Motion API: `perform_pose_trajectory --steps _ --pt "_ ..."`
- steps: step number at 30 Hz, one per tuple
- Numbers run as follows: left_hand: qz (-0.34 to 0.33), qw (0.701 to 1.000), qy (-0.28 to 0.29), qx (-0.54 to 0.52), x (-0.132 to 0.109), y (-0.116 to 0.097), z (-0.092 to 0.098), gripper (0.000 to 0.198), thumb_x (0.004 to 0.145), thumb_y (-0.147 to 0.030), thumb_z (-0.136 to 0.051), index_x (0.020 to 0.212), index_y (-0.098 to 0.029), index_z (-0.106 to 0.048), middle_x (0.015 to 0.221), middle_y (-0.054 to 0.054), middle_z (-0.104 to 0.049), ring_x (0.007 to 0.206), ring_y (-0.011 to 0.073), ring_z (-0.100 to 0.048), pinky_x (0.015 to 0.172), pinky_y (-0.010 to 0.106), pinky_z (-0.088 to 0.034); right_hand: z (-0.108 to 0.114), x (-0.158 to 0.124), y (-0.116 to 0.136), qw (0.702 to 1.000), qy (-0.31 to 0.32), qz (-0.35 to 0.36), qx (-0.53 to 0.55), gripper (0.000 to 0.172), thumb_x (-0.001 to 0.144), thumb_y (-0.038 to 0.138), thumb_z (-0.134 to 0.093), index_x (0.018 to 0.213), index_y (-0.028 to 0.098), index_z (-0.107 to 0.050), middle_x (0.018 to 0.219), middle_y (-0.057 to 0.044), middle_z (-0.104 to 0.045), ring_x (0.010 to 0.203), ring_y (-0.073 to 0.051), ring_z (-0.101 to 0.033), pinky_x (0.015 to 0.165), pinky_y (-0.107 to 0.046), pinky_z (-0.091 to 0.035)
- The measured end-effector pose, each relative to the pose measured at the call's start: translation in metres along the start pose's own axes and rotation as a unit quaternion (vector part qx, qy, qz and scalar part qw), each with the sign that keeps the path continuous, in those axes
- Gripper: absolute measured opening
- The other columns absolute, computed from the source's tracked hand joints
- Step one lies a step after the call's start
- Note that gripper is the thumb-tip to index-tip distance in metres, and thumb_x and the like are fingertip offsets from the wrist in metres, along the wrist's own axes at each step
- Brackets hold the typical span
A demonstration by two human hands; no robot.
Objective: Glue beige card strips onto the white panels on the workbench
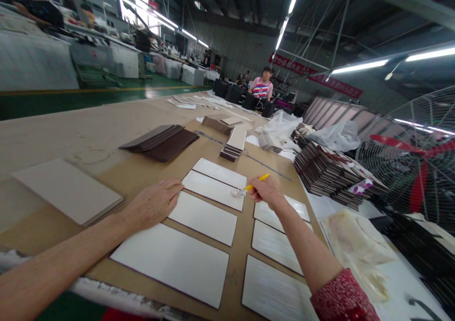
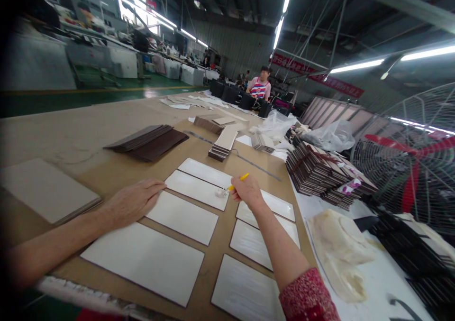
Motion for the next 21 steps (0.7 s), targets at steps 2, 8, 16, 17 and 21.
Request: perform_pose_trajectory --steps 2,8,16,17,21 --pt "0.003 1.0 0.001 0.002 0.0 0.0 0.0 0.034 0.101 -0.024 -0.038 0.121 -0.013 -0.064 0.123 0.014 -0.065 0.116 0.0283 -0.06 0.106 0.046 -0.048 0.007 -0.001 -0.005 1.0 -0.007 -0.003 -0.002 0.026 0.101 0.04 -0.062 0.1 0.014 -0.066 0.083 0.0 -0.066 0.061 -0.01 -0.062 0.056 -0.024 -0.054" --pt "0.003 1.0 -0.001 -0.003 0.001 -0.004 0.004 0.035 0.1 -0.02 -0.038 0.121 -0.011 -0.064 0.123 0.015 -0.065 0.116 0.0285 -0.06 0.106 0.047 -0.048 0.024 -0.009 0.002 0.999 -0.032 0.03 -0.003 0.028 0.1 0.038 -0.062 0.085 0.014 -0.063 0.066 0.004 -0.062 0.048 -0.008 -0.057 0.048 -0.021 -0.05" --pt "0.015 1.0 0.007 -0.007 0.001 -0.004 0.006 0.033 0.101 -0.02 -0.036 0.118 -0.013 -0.064 0.119 0.014 -0.064 0.112 0.0263 -0.06 0.103 0.045 -0.05 0.006 -0.023 0.052 0.99 -0.038 0.12 -0.068 0.014 0.091 0.026 -0.052 0.087 0.018 -0.063 0.062 0.002 -0.066 0.046 -0.011 -0.06 0.046 -0.019 -0.046" --pt "0.015 1.0 0.008 -0.008 0.001 -0.003 0.005 0.032 0.101 -0.021 -0.037 0.117 -0.013 -0.063 0.119 0.013 -0.064 0.112 0.0261 -0.06 0.103 0.045 -0.05 0.004 -0.023 0.055 0.987 -0.038 0.123 -0.094 0.013 0.089 0.025 -0.054 0.085 0.018 -0.064 0.06 0.002 -0.065 0.045 -0.011 -0.06 0.046 -0.019 -0.045" --pt "0.015 1.0 0.011 -0.009 0.001 -0.001 0.004 0.03 0.1 -0.02 -0.039 0.117 -0.015 -0.063 0.118 0.013 -0.064 0.113 0.0263 -0.06 0.103 0.044 -0.049 0.003 -0.027 0.063 0.97 -0.045 0.132 -0.201 0.013 0.085 0.022 -0.056 0.079 0.018 -0.067 0.055 0.001 -0.063 0.045 -0.012 -0.059 0.05 -0.022 -0.04"
Point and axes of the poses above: each hand's wrist, its own x-axis towards the middle knuckle, its own z-axis out of the back of the hand, y = z × x, the point moved 5 cm from there along x, towards the middle knuckle
